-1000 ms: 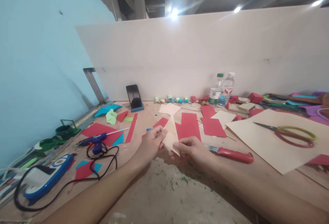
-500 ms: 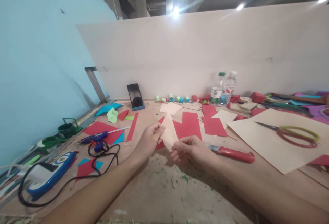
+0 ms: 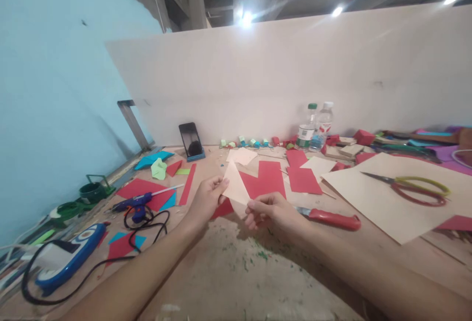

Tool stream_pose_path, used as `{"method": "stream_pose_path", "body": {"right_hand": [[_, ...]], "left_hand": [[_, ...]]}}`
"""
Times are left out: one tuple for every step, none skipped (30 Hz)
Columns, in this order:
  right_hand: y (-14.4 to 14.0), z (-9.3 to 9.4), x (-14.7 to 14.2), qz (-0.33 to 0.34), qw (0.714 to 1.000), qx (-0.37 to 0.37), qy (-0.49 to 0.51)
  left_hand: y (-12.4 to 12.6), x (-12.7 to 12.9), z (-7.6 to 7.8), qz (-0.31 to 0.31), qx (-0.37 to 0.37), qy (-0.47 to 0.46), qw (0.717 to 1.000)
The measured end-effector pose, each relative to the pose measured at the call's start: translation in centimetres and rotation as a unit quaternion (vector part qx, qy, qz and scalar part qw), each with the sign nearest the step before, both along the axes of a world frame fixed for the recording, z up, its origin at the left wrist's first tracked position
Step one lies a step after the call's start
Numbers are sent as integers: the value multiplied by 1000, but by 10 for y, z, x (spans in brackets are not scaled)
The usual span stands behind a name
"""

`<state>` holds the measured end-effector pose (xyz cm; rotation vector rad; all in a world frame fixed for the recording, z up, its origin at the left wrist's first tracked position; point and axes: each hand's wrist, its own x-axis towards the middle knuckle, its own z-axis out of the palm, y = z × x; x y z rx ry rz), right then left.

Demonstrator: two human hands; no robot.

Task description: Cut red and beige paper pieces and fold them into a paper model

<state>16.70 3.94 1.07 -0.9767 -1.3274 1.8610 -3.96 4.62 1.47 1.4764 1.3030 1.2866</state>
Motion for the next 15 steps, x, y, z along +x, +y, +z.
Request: {"method": "stream_pose_path", "body": {"right_hand": [[0, 1, 0, -2, 1000, -1, 0], [0, 1, 0, -3, 1000, -3, -1], [0, 2, 1, -4, 1000, -4, -2], [1, 2, 1, -5, 1000, -7, -3], [1, 2, 2, -6, 1000, -9, -4], [1, 2, 2, -9, 1000, -12, -6], [2, 2, 2, -12, 1000, -15, -7], [3, 1, 2, -18, 1000, -18, -7], [3, 0, 3, -24, 999, -23, -5], [4, -1, 3, -30, 999, -30, -2], [5, -2, 3, -37, 999, -38, 2], [6, -3, 3, -44, 998, -45, 8], [7, -4, 3, -52, 997, -49, 16], [7, -4, 4, -60, 997, -51, 24], [8, -5, 4, -69, 996, -49, 33]], "left_hand": [[1, -1, -2, 5, 2, 2, 1000], [3, -3, -4, 12, 4, 5, 1000], [5, -5, -5, 21, 8, 7, 1000], [6, -8, -6, 33, 13, 9, 999], [8, -10, -7, 47, 21, 13, 999], [9, -12, -7, 60, 31, 18, 998], [8, -13, -6, 72, 43, 26, 996], [6, -13, -4, 79, 58, 38, 994], [3, -13, -2, 81, 74, 55, 993], [-1, -12, -1, 74, 91, 75, 990], [-5, -10, 0, 60, 108, 97, 988], [-9, -8, 1, 35, 123, 118, 985], [-13, -6, 0, 2, 138, 138, 981], [-16, -5, -1, -33, 158, 164, 973], [-18, -4, -3, -67, 186, 197, 960]]}}
